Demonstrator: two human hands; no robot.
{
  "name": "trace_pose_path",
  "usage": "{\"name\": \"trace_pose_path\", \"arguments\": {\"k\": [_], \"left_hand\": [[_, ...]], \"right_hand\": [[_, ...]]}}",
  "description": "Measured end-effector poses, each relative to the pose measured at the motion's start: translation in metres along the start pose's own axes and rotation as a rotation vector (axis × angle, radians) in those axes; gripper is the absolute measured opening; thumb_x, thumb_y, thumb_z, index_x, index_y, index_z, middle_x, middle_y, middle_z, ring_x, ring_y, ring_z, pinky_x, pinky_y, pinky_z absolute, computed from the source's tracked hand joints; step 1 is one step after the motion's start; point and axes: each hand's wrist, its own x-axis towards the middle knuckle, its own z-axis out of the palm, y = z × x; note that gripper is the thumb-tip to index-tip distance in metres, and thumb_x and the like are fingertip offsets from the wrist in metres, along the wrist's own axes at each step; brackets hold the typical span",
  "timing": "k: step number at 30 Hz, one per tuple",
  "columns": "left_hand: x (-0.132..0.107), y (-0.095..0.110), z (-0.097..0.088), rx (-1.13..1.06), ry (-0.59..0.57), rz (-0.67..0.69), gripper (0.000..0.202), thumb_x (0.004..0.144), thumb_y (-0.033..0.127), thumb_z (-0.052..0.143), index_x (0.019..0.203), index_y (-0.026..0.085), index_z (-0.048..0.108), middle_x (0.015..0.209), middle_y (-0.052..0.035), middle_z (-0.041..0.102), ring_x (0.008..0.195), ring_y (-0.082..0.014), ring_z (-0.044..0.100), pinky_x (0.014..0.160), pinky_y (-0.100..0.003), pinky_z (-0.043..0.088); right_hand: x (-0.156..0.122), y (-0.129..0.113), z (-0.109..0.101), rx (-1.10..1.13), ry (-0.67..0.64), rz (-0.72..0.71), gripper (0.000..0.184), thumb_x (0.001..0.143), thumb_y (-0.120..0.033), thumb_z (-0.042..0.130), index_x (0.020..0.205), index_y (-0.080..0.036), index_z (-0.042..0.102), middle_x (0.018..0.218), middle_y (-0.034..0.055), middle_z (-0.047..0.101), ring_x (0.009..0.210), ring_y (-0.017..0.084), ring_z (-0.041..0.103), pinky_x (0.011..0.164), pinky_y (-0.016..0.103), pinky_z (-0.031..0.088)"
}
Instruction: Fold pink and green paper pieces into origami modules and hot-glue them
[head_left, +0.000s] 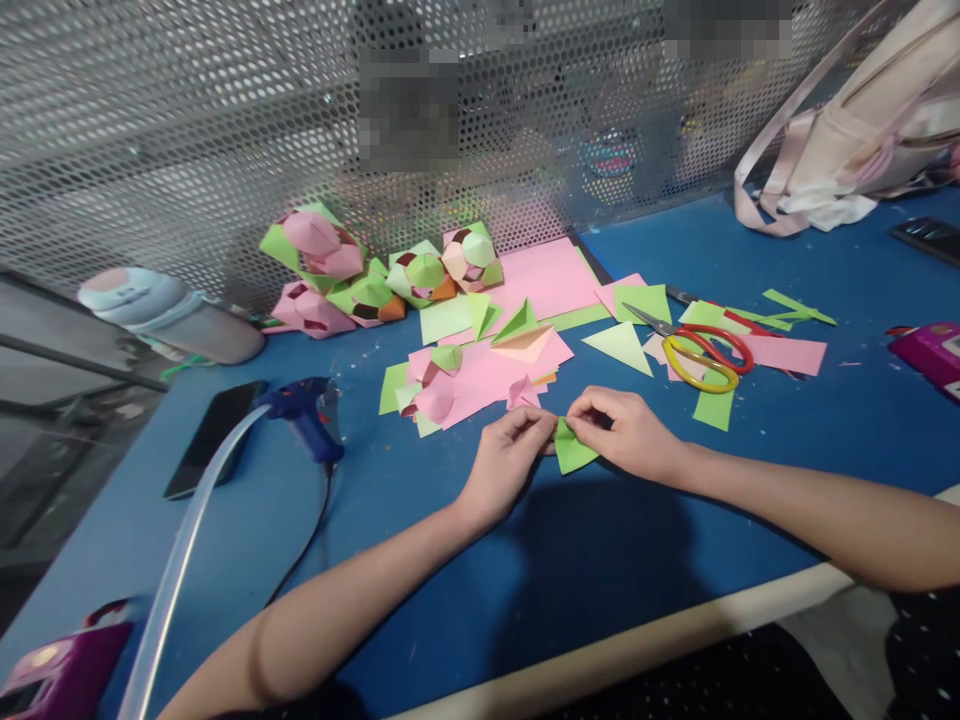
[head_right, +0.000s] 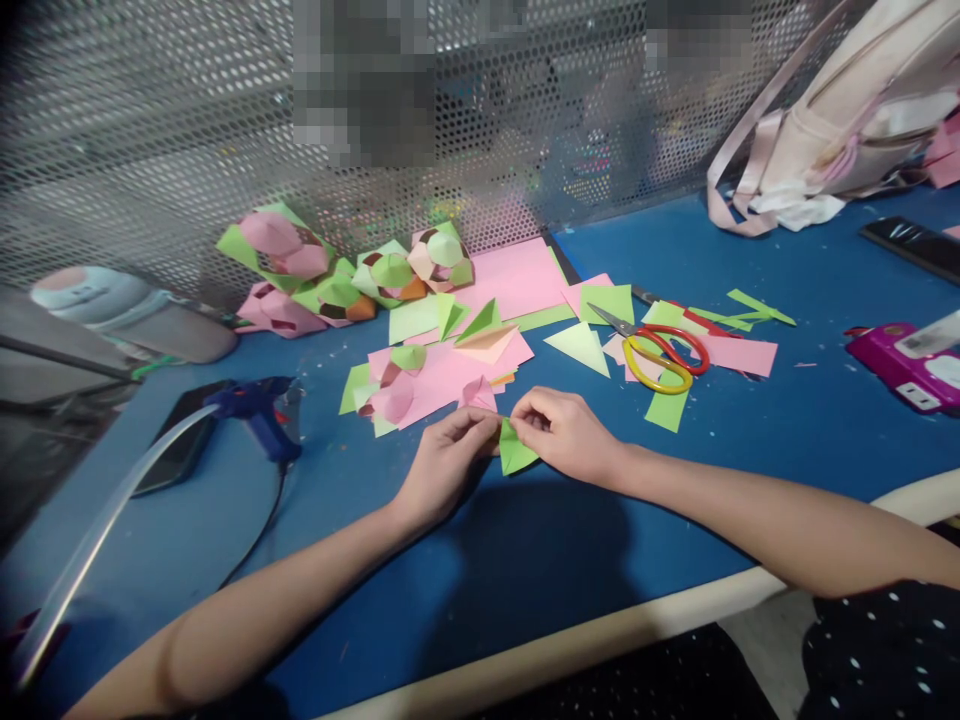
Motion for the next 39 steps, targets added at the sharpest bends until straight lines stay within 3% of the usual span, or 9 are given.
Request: {"name": "trace_pose_path", "arguments": {"k": [4, 11, 19, 26, 34, 39], "left_hand": [[0.0012, -0.0025, 0.0007, -0.084, -0.047, -0.035, 0.02, 0.082, 0.034, 0.061, 0.083, 0.016, 0.067, 0.079, -0.0024, 0.067, 0.071, -0.0124, 0.06, 0.07, -0.025, 0.051], [0.0009, -0.0019, -0.0002, -0.045, -0.046, -0.016, 0.02, 0.08, 0.034, 0.064, 0.086, 0.015, 0.069, 0.078, -0.0025, 0.068, 0.069, -0.0121, 0.06, 0.068, -0.024, 0.051], [-0.0003, 0.0025, -0.0027, 0.207, 0.008, 0.107, 0.019, 0.081, 0.033, 0.06, 0.079, 0.016, 0.067, 0.072, -0.0014, 0.064, 0.067, -0.0126, 0.056, 0.062, -0.023, 0.045], [-0.0033, 0.0007, 0.001, 0.313, 0.04, 0.24, 0.008, 0.078, 0.019, 0.058, 0.071, 0.017, 0.058, 0.067, 0.0009, 0.056, 0.061, -0.0102, 0.049, 0.057, -0.021, 0.04], [-0.0017, 0.0048, -0.0001, 0.224, -0.004, 0.139, 0.011, 0.081, 0.027, 0.059, 0.084, 0.017, 0.062, 0.071, 0.0006, 0.061, 0.063, -0.0104, 0.054, 0.057, -0.02, 0.044], [-0.0003, 0.0001, 0.0005, 0.216, 0.039, 0.136, 0.01, 0.08, 0.026, 0.06, 0.08, 0.016, 0.062, 0.067, 0.0013, 0.06, 0.057, -0.0091, 0.053, 0.053, -0.019, 0.043]], "right_hand": [[-0.0008, 0.0001, 0.0001, 0.005, 0.003, -0.003, 0.01, 0.085, -0.016, 0.052, 0.076, -0.017, 0.057, 0.071, -0.0011, 0.054, 0.064, 0.01, 0.049, 0.06, 0.023, 0.04], [-0.0007, 0.0001, 0.0, 0.008, -0.012, 0.0, 0.011, 0.086, -0.017, 0.052, 0.077, -0.017, 0.057, 0.072, -0.0008, 0.054, 0.064, 0.01, 0.049, 0.06, 0.023, 0.04], [-0.0015, -0.0011, 0.0002, 0.011, -0.03, -0.008, 0.011, 0.086, -0.017, 0.052, 0.077, -0.017, 0.057, 0.072, -0.0007, 0.054, 0.065, 0.011, 0.049, 0.06, 0.023, 0.04], [-0.0031, -0.0052, 0.0037, 0.03, -0.04, -0.033, 0.01, 0.084, -0.016, 0.053, 0.075, -0.018, 0.055, 0.069, -0.0016, 0.052, 0.062, 0.01, 0.048, 0.059, 0.023, 0.039], [-0.0009, -0.0027, 0.0015, 0.016, 0.012, -0.008, 0.011, 0.086, -0.018, 0.052, 0.077, -0.017, 0.057, 0.072, -0.0009, 0.055, 0.065, 0.011, 0.049, 0.061, 0.024, 0.04], [-0.001, -0.0012, 0.0028, 0.013, 0.005, -0.03, 0.011, 0.087, -0.018, 0.052, 0.079, -0.017, 0.058, 0.074, -0.0002, 0.055, 0.067, 0.011, 0.05, 0.063, 0.024, 0.04]]}}
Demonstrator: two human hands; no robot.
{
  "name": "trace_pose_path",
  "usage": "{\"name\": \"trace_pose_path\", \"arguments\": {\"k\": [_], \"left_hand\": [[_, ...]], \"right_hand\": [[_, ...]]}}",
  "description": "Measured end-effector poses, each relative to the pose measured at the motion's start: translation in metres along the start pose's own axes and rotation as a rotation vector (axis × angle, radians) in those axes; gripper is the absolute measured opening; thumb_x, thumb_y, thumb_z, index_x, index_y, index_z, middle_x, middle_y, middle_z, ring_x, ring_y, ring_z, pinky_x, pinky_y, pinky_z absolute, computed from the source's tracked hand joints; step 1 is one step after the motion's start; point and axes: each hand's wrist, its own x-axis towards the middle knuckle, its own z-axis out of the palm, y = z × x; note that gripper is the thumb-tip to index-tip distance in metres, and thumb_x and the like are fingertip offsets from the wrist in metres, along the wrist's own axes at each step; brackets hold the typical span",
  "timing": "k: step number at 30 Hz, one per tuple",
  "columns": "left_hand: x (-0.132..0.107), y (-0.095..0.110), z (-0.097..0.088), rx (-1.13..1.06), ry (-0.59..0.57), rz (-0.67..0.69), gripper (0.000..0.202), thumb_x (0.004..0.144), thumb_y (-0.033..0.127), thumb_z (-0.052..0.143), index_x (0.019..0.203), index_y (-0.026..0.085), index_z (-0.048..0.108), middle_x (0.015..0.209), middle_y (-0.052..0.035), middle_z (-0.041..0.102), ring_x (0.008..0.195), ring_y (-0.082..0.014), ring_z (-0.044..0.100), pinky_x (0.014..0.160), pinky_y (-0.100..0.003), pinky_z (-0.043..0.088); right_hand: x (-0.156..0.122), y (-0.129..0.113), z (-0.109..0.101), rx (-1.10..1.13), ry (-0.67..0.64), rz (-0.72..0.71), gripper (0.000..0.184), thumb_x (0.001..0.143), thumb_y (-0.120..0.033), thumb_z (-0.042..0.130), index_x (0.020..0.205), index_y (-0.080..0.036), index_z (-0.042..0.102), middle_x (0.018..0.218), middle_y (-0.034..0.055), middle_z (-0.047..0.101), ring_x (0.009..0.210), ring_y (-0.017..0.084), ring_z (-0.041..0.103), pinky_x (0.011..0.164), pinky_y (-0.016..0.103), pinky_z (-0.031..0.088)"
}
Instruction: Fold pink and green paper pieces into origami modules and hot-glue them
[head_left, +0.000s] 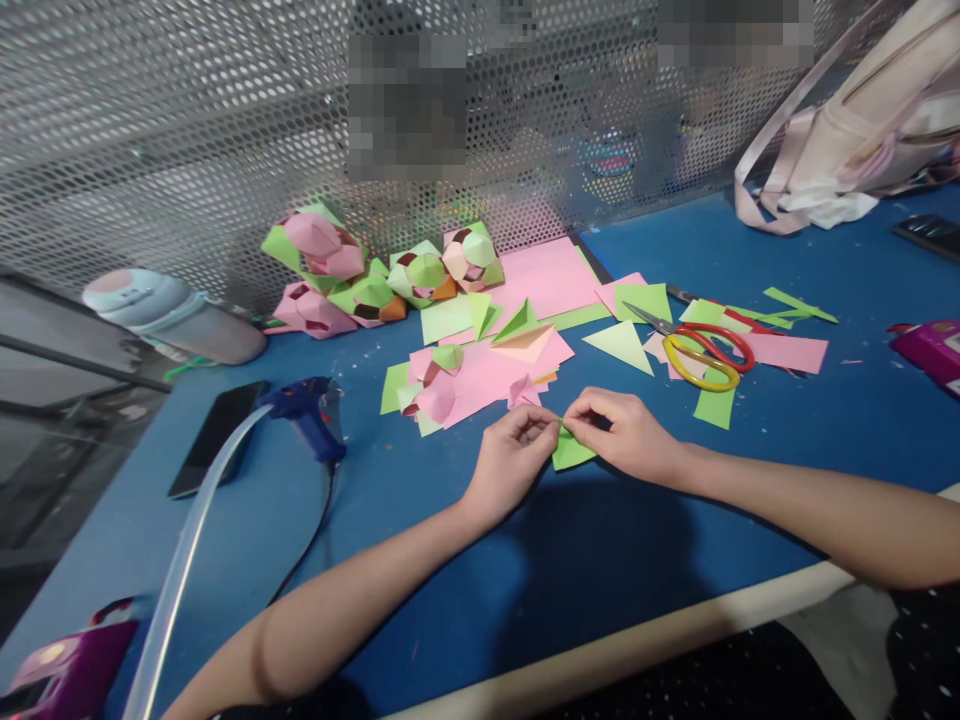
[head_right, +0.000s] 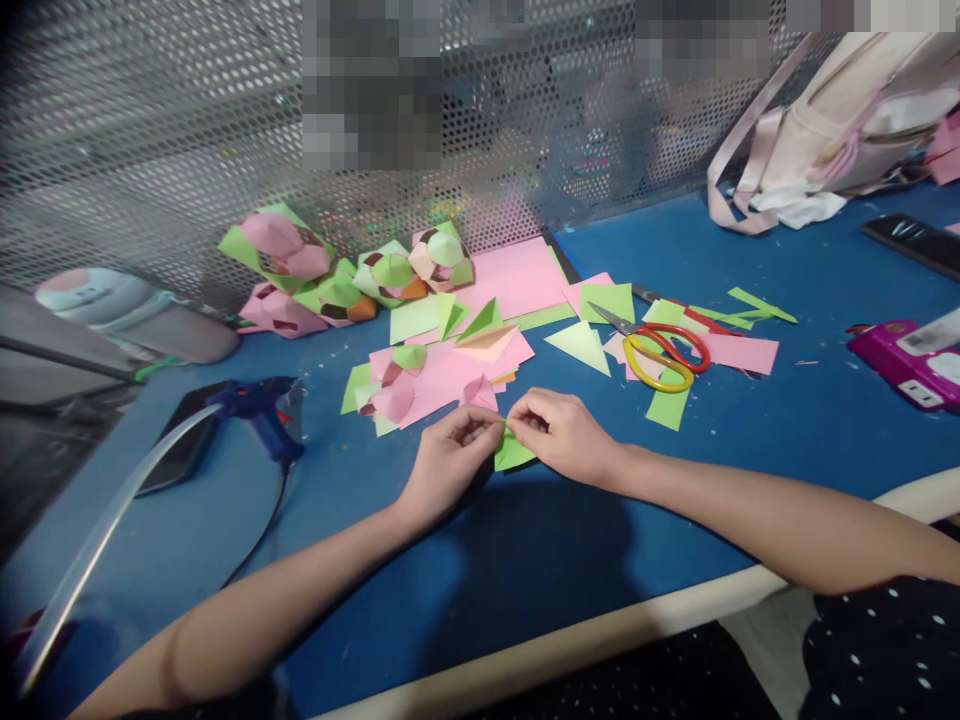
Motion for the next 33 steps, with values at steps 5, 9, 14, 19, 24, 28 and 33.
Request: {"name": "trace_pose_path", "arguments": {"k": [5, 9, 14, 19, 24, 28, 33], "left_hand": [[-0.002, -0.003, 0.001, 0.13, 0.072, 0.117, 0.007, 0.08, 0.021, 0.061, 0.08, 0.016, 0.064, 0.069, 0.0007, 0.065, 0.061, -0.0091, 0.057, 0.058, -0.018, 0.046], [-0.003, -0.003, 0.002, 0.166, 0.064, 0.163, 0.006, 0.08, 0.02, 0.06, 0.081, 0.016, 0.065, 0.07, 0.0007, 0.066, 0.06, -0.0087, 0.059, 0.056, -0.017, 0.046], [-0.003, -0.002, 0.003, 0.157, 0.043, 0.175, 0.003, 0.079, 0.018, 0.062, 0.081, 0.017, 0.063, 0.071, 0.0009, 0.065, 0.06, -0.0087, 0.058, 0.055, -0.017, 0.046], [-0.003, -0.005, 0.001, 0.154, 0.126, 0.163, 0.003, 0.078, 0.019, 0.062, 0.078, 0.017, 0.061, 0.066, 0.0028, 0.061, 0.056, -0.0078, 0.053, 0.053, -0.017, 0.043], [0.0, -0.008, 0.0, 0.083, 0.226, 0.12, 0.008, 0.077, 0.022, 0.065, 0.08, 0.016, 0.06, 0.068, 0.0025, 0.06, 0.058, -0.0079, 0.052, 0.056, -0.018, 0.043], [0.0, -0.006, 0.001, 0.079, 0.191, 0.108, 0.012, 0.075, 0.023, 0.066, 0.075, 0.016, 0.057, 0.064, 0.0039, 0.056, 0.056, -0.0069, 0.049, 0.053, -0.017, 0.04], [-0.001, -0.006, 0.001, 0.082, 0.136, 0.091, 0.009, 0.077, 0.022, 0.064, 0.08, 0.017, 0.059, 0.064, 0.0045, 0.053, 0.056, -0.0072, 0.047, 0.053, -0.018, 0.038]], "right_hand": [[-0.001, 0.001, 0.002, -0.018, -0.051, 0.035, 0.003, 0.082, -0.016, 0.058, 0.084, -0.017, 0.059, 0.074, -0.0015, 0.053, 0.064, 0.01, 0.049, 0.058, 0.022, 0.039], [0.001, 0.003, 0.003, -0.049, -0.025, 0.004, 0.007, 0.081, -0.01, 0.056, 0.08, -0.017, 0.058, 0.071, -0.0023, 0.053, 0.064, 0.009, 0.048, 0.06, 0.022, 0.038], [0.0, 0.003, 0.002, -0.062, -0.023, -0.016, 0.008, 0.081, -0.01, 0.055, 0.079, -0.017, 0.058, 0.072, -0.0016, 0.054, 0.066, 0.01, 0.05, 0.062, 0.022, 0.039], [-0.001, -0.001, -0.001, -0.033, -0.043, 0.051, 0.014, 0.081, -0.018, 0.058, 0.095, -0.017, 0.057, 0.083, 0.0011, 0.059, 0.072, 0.012, 0.053, 0.066, 0.024, 0.043], [0.001, 0.0, -0.002, -0.044, -0.034, 0.105, 0.008, 0.086, -0.024, 0.055, 0.084, -0.016, 0.058, 0.071, -0.0014, 0.058, 0.062, 0.01, 0.051, 0.059, 0.022, 0.041], [0.002, 0.005, 0.0, -0.1, 0.001, 0.081, 0.013, 0.087, -0.02, 0.055, 0.077, -0.016, 0.061, 0.068, -0.0014, 0.061, 0.061, 0.009, 0.053, 0.058, 0.022, 0.039], [0.0, 0.009, 0.001, -0.117, 0.011, 0.051, 0.012, 0.086, -0.018, 0.056, 0.077, -0.016, 0.064, 0.072, 0.0004, 0.066, 0.065, 0.011, 0.058, 0.062, 0.023, 0.041]]}}
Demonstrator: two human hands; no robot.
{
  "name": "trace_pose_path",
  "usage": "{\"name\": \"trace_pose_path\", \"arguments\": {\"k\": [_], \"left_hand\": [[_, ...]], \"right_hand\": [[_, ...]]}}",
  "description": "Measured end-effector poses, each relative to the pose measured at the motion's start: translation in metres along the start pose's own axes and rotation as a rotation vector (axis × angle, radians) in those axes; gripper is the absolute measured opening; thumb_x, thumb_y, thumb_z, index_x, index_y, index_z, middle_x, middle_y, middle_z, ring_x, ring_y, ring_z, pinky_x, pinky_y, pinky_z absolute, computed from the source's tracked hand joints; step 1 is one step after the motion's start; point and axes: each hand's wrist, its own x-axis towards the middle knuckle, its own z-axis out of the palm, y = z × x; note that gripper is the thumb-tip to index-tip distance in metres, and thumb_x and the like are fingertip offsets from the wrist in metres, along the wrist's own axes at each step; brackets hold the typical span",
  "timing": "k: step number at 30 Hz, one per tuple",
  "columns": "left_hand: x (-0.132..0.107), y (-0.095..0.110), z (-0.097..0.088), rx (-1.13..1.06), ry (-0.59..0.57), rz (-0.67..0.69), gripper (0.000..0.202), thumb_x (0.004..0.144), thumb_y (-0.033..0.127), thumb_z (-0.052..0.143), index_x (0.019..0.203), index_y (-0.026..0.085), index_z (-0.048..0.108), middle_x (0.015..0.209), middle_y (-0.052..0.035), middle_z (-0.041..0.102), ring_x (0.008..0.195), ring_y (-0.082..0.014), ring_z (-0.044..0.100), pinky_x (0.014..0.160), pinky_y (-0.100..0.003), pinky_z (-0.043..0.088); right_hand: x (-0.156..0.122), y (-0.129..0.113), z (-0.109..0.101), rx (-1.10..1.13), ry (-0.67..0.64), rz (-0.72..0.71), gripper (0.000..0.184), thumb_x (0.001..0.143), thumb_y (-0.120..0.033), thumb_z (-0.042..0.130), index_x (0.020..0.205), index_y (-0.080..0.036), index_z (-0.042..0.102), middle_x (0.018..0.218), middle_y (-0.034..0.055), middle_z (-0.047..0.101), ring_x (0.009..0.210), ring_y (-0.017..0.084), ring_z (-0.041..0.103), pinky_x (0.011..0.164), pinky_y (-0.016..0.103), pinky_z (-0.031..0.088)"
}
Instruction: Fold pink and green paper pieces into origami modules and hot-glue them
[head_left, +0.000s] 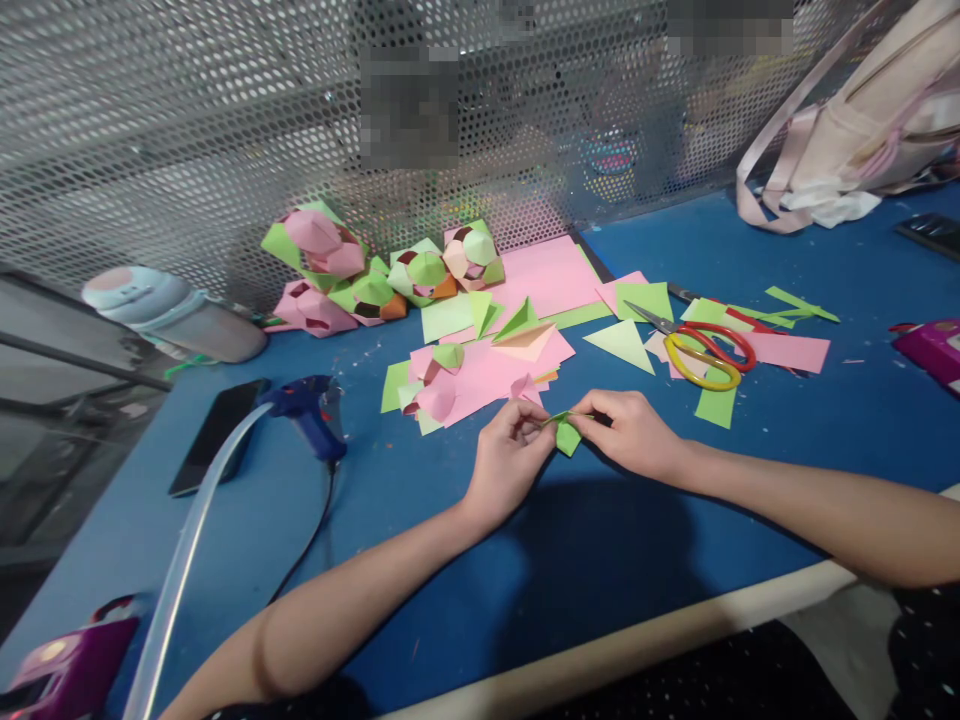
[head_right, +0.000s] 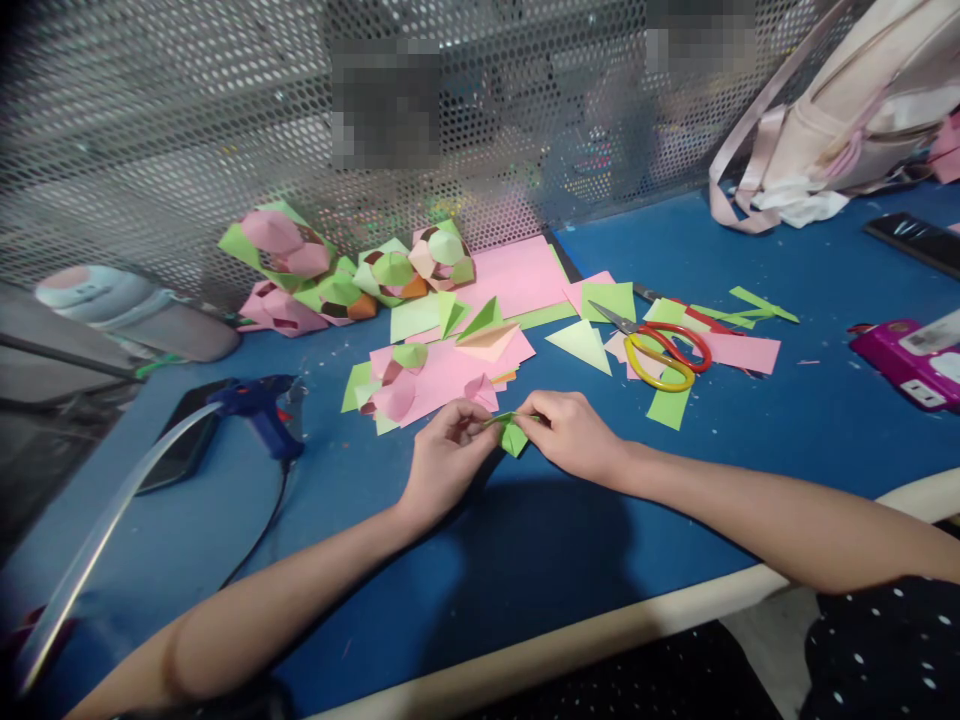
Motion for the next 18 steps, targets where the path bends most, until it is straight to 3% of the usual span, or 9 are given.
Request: {"name": "trace_pose_path", "arguments": {"k": [5, 13, 18], "left_hand": [[0.0027, -0.0023, -0.0018, 0.071, -0.055, 0.064, 0.011, 0.08, 0.02, 0.061, 0.087, 0.017, 0.069, 0.077, -0.0008, 0.06, 0.069, -0.0111, 0.053, 0.064, -0.023, 0.042], [0.0031, -0.0015, -0.0012, 0.016, 0.026, 0.001, 0.004, 0.078, 0.02, 0.062, 0.078, 0.017, 0.065, 0.073, 0.0001, 0.059, 0.065, -0.011, 0.052, 0.061, -0.023, 0.041], [0.0003, -0.0027, 0.0022, -0.065, -0.074, -0.1, 0.009, 0.078, 0.024, 0.065, 0.079, 0.016, 0.06, 0.066, 0.0033, 0.054, 0.059, -0.0085, 0.047, 0.055, -0.02, 0.038]], "right_hand": [[-0.0011, 0.0014, -0.0004, -0.003, -0.006, -0.073, 0.014, 0.087, -0.017, 0.055, 0.077, -0.016, 0.065, 0.072, 0.0009, 0.066, 0.066, 0.011, 0.059, 0.063, 0.023, 0.042], [0.0008, -0.0075, -0.0013, 0.036, -0.051, 0.005, 0.011, 0.081, -0.018, 0.059, 0.092, -0.017, 0.061, 0.079, -0.0005, 0.062, 0.064, 0.009, 0.053, 0.061, 0.021, 0.042], [0.0006, -0.0054, 0.001, 0.024, -0.053, 0.02, 0.01, 0.08, -0.011, 0.056, 0.086, -0.018, 0.059, 0.077, -0.0014, 0.06, 0.065, 0.01, 0.052, 0.06, 0.021, 0.039]]}}
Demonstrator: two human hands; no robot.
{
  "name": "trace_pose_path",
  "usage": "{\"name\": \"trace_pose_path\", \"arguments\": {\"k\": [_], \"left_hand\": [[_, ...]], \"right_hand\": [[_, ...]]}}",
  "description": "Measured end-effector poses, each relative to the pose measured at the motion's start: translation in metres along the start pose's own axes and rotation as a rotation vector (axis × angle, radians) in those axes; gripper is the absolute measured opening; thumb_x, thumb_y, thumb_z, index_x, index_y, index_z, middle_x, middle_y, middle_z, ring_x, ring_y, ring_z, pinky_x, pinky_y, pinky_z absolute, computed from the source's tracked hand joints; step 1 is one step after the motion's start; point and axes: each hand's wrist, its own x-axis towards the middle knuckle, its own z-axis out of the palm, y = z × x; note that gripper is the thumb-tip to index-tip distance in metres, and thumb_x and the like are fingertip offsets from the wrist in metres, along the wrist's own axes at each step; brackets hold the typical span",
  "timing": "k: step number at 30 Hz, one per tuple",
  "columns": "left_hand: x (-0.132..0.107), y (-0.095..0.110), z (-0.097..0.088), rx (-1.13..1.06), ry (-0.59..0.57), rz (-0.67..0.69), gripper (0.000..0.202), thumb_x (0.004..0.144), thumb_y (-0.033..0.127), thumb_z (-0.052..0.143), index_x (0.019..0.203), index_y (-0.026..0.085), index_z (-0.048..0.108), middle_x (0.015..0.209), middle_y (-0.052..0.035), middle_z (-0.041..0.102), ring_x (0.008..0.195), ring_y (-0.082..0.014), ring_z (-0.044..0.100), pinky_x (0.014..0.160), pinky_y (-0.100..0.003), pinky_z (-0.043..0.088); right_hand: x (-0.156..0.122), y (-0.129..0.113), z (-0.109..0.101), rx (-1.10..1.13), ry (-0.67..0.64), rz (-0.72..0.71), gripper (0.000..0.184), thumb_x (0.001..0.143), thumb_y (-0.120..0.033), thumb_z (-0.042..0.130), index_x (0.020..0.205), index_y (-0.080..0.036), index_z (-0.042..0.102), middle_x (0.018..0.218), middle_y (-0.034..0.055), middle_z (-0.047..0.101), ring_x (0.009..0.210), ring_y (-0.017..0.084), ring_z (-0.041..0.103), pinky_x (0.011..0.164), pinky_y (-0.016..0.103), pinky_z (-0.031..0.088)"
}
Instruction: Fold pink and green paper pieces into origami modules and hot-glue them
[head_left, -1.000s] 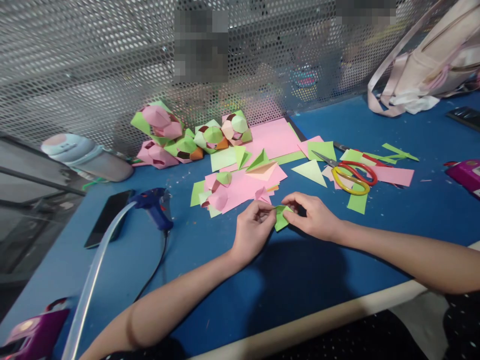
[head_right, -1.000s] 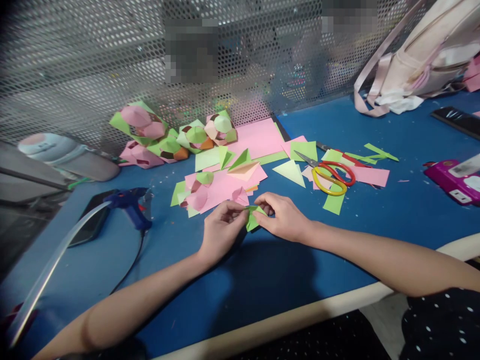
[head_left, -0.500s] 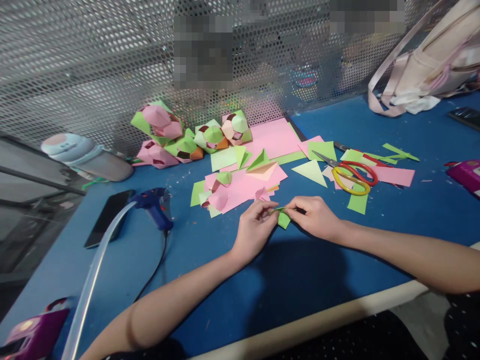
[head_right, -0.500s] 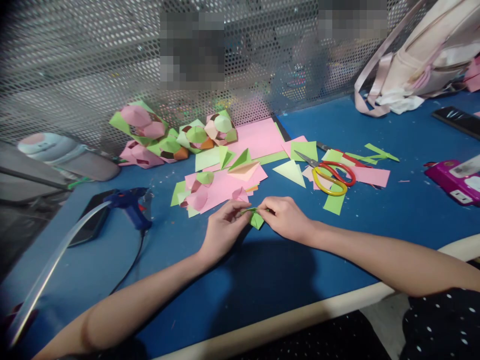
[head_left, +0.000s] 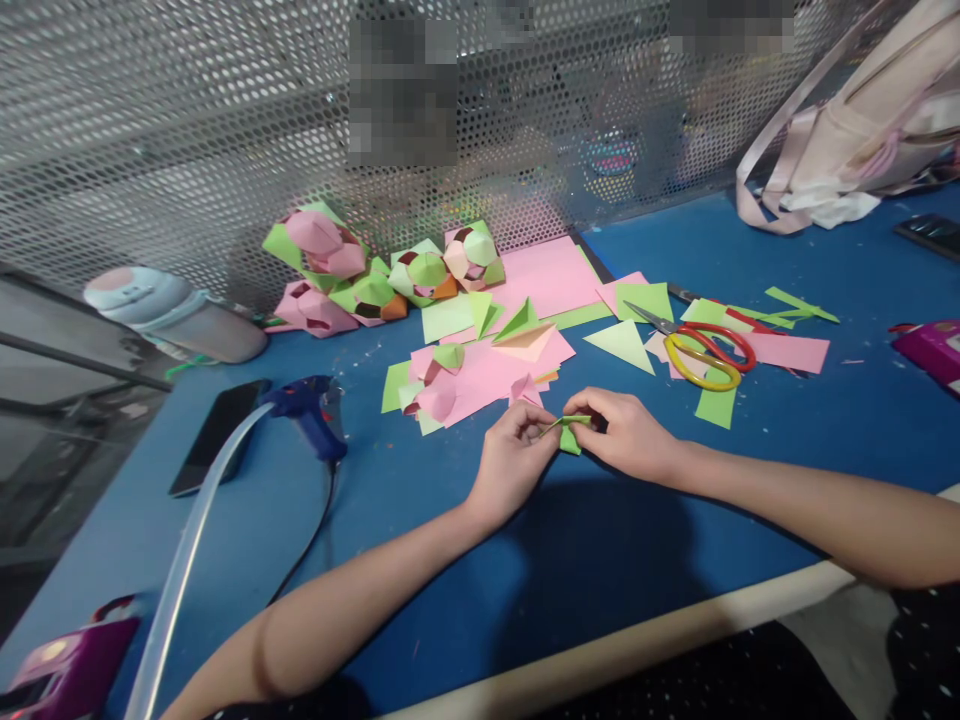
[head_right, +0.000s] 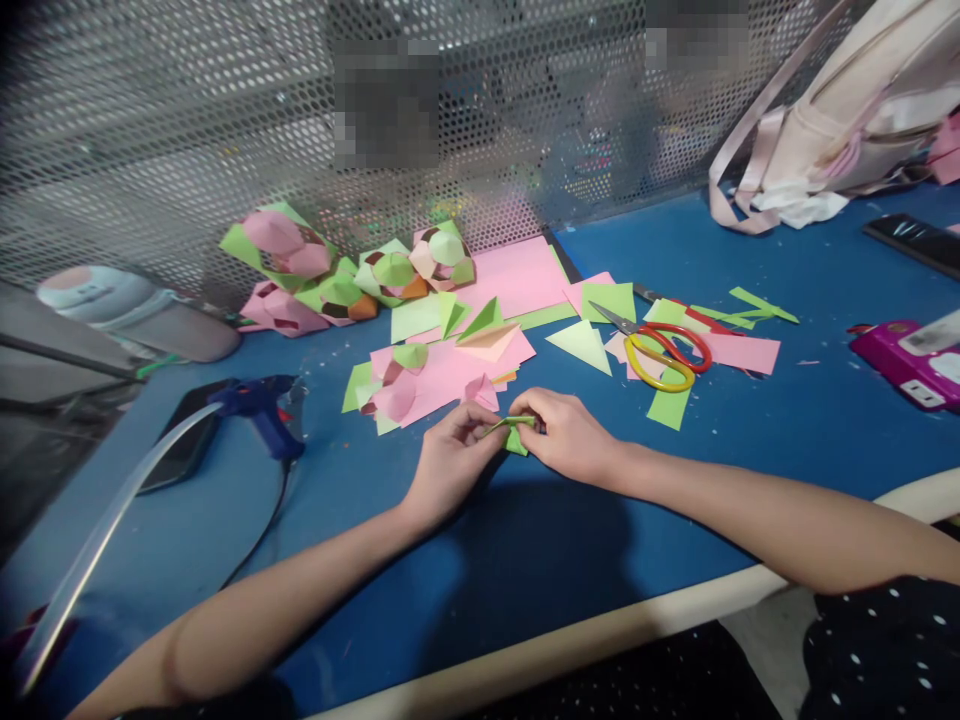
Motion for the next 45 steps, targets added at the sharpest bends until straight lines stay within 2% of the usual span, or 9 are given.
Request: {"name": "trace_pose_path", "arguments": {"k": [5, 9, 14, 20, 25, 30, 34, 40, 45], "left_hand": [[0.0, 0.004, 0.004, -0.033, -0.062, -0.056, 0.016, 0.077, 0.026, 0.065, 0.09, 0.016, 0.065, 0.073, 0.0004, 0.061, 0.064, -0.0102, 0.056, 0.059, -0.022, 0.045], [0.001, 0.005, 0.004, -0.093, -0.085, -0.068, 0.011, 0.079, 0.026, 0.062, 0.082, 0.016, 0.064, 0.068, -0.0005, 0.064, 0.061, -0.0141, 0.064, 0.061, -0.026, 0.051], [0.001, 0.005, 0.002, -0.124, -0.026, -0.034, 0.005, 0.077, 0.02, 0.061, 0.075, 0.016, 0.062, 0.065, 0.0008, 0.064, 0.058, -0.0131, 0.064, 0.058, -0.025, 0.052], [0.001, -0.001, 0.002, -0.101, -0.059, -0.027, 0.009, 0.081, 0.023, 0.059, 0.078, 0.016, 0.063, 0.067, -0.0004, 0.065, 0.061, -0.0136, 0.064, 0.06, -0.025, 0.051], [0.002, 0.0, 0.0, 0.059, -0.015, 0.128, 0.013, 0.08, 0.025, 0.062, 0.09, 0.018, 0.069, 0.085, -0.0037, 0.065, 0.077, -0.0146, 0.061, 0.07, -0.026, 0.049], [0.001, 0.005, -0.004, 0.098, -0.025, 0.234, 0.012, 0.084, 0.024, 0.06, 0.084, 0.02, 0.071, 0.085, -0.0047, 0.066, 0.082, -0.0163, 0.061, 0.076, -0.028, 0.047], [0.001, 0.007, -0.005, 0.068, 0.012, 0.204, 0.011, 0.083, 0.025, 0.061, 0.08, 0.02, 0.07, 0.083, -0.004, 0.066, 0.079, -0.0162, 0.061, 0.075, -0.028, 0.047], [0.001, 0.006, -0.003, 0.062, -0.02, 0.182, 0.011, 0.082, 0.025, 0.061, 0.08, 0.019, 0.07, 0.081, -0.0033, 0.066, 0.077, -0.0155, 0.059, 0.072, -0.027, 0.046], [0.001, 0.004, -0.004, 0.036, 0.017, 0.094, 0.013, 0.082, 0.028, 0.061, 0.081, 0.018, 0.068, 0.079, -0.0022, 0.065, 0.073, -0.0137, 0.057, 0.068, -0.024, 0.044]], "right_hand": [[0.0, 0.001, 0.001, -0.025, -0.013, -0.031, 0.012, 0.08, -0.01, 0.054, 0.087, -0.018, 0.058, 0.076, -0.0012, 0.059, 0.065, 0.011, 0.052, 0.06, 0.022, 0.038], [-0.001, -0.002, 0.001, -0.002, -0.026, -0.068, 0.011, 0.083, -0.011, 0.051, 0.088, -0.019, 0.057, 0.077, -0.0008, 0.058, 0.067, 0.011, 0.051, 0.062, 0.023, 0.039], [-0.002, -0.003, 0.001, 0.004, -0.004, -0.079, 0.01, 0.085, -0.019, 0.056, 0.095, -0.018, 0.058, 0.08, 0.0004, 0.059, 0.069, 0.012, 0.054, 0.065, 0.024, 0.042], [-0.001, 0.004, 0.0, -0.025, 0.049, -0.176, 0.015, 0.091, -0.018, 0.05, 0.086, -0.018, 0.064, 0.079, 0.0019, 0.066, 0.073, 0.013, 0.061, 0.068, 0.024, 0.045], [-0.002, 0.01, 0.0, -0.064, 0.053, -0.201, 0.016, 0.091, -0.018, 0.05, 0.087, -0.018, 0.066, 0.082, 0.0034, 0.069, 0.072, 0.014, 0.063, 0.067, 0.025, 0.047], [-0.001, 0.007, -0.001, -0.053, 0.045, -0.202, 0.015, 0.09, -0.019, 0.052, 0.089, -0.018, 0.067, 0.081, 0.0035, 0.069, 0.073, 0.014, 0.063, 0.068, 0.026, 0.048], [-0.001, 0.004, -0.002, -0.036, 0.092, -0.114, 0.02, 0.084, -0.024, 0.06, 0.103, -0.018, 0.064, 0.083, 0.0037, 0.067, 0.07, 0.014, 0.061, 0.067, 0.026, 0.049], [0.001, 0.004, -0.005, -0.01, 0.075, -0.157, 0.018, 0.09, -0.019, 0.049, 0.082, -0.018, 0.064, 0.076, 0.0019, 0.063, 0.069, 0.013, 0.058, 0.067, 0.026, 0.044], [0.002, 0.001, -0.008, -0.005, 0.038, -0.106, 0.014, 0.091, -0.024, 0.049, 0.093, -0.019, 0.062, 0.085, 0.0029, 0.064, 0.073, 0.013, 0.058, 0.069, 0.025, 0.045]]}}
